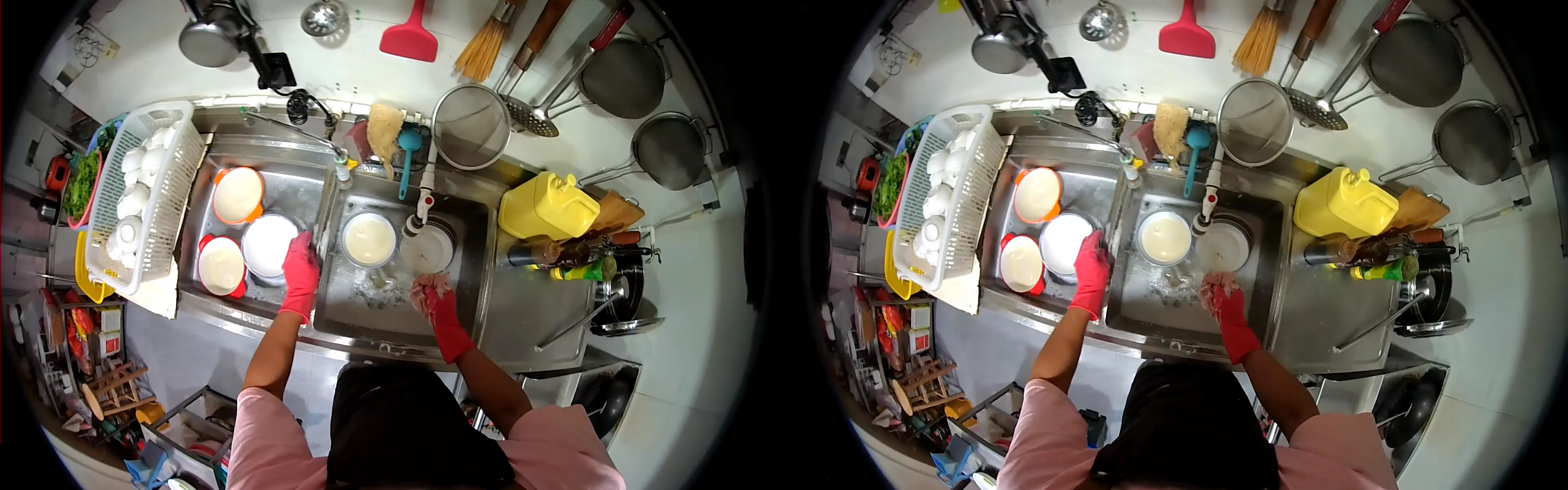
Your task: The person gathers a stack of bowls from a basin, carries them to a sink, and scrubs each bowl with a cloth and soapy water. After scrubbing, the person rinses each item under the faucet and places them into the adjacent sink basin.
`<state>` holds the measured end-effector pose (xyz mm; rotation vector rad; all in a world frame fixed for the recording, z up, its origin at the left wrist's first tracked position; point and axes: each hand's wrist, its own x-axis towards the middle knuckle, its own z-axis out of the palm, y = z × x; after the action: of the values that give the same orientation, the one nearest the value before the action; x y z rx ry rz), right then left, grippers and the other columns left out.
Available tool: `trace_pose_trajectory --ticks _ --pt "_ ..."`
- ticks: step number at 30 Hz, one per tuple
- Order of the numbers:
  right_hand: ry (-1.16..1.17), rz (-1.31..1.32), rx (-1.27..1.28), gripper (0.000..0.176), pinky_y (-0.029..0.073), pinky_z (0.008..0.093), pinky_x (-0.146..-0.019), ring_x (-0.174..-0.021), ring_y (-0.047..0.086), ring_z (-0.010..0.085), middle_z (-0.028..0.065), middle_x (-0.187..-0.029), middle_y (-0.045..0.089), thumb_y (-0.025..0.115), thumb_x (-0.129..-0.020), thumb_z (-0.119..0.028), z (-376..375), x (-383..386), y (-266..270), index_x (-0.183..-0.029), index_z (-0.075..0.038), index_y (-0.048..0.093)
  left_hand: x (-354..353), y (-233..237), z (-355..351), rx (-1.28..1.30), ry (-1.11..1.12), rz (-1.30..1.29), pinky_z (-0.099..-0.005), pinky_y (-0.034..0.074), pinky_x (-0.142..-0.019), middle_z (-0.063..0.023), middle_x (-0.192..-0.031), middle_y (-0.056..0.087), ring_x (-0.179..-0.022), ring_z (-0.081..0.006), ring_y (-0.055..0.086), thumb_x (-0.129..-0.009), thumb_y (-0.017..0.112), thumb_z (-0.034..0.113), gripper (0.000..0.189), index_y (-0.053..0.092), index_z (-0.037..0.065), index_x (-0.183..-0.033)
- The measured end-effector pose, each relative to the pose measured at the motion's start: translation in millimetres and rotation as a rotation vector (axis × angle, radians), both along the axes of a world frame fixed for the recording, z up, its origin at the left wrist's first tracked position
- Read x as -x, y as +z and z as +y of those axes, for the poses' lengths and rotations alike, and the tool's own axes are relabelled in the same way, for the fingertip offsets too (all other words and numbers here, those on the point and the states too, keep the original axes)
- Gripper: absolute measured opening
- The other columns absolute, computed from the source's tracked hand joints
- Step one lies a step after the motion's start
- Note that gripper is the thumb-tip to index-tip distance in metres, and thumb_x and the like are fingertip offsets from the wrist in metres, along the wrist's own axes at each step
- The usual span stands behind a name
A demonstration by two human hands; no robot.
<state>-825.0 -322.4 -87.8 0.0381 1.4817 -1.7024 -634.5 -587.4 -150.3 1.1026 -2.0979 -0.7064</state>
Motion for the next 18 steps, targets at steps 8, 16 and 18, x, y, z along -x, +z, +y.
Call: trace_pose_trajectory --ticks 8,16,18 --pt "-0.032 0.062 -0.058 0.037 0.042 0.0218 -0.047 -0.062 0.056 0.0124 0.0054 -0.079 0.059 0.045 -0.102 -0.036 37.3 10.5 -36.6 -0.095 -0.003 0.06 84.9 -191.1 64.4 -1.179 0.239 -0.26 -0.036 0.05 -0.059 -0.0124 -0.09 0.069 -0.066 -0.02 0.064 -0.086 0.068 0.05 0.051 0.067 0.003 -0.105" --pt "-0.042 -0.218 0.022 0.066 0.035 0.0284 -0.044 -0.051 0.045 0.0156 0.0054 -0.067 0.051 0.034 -0.099 -0.062 59.4 32.9 -21.7 -0.088 0.0 0.056 120.4 -260.7 76.5 -1.796 0.387 0.857 -0.0397 0.057 -0.052 -0.013 -0.11 0.063 -0.081 -0.0274 0.065 -0.093 0.06 0.019 0.029 0.057 0.004 -0.117" --pt "-0.007 -0.185 0.002 0.064 0.035 0.0285 -0.044 -0.051 0.045 0.0153 0.0054 -0.066 0.051 0.035 -0.1 -0.059 69.9 30.1 -24.2 -0.089 0.0 0.057 115.6 -245.6 77.3 -1.625 0.347 0.636 -0.0366 0.057 -0.058 -0.0133 -0.105 0.064 -0.079 -0.0293 0.065 -0.093 0.054 0.018 0.027 0.057 0.003 -0.116"
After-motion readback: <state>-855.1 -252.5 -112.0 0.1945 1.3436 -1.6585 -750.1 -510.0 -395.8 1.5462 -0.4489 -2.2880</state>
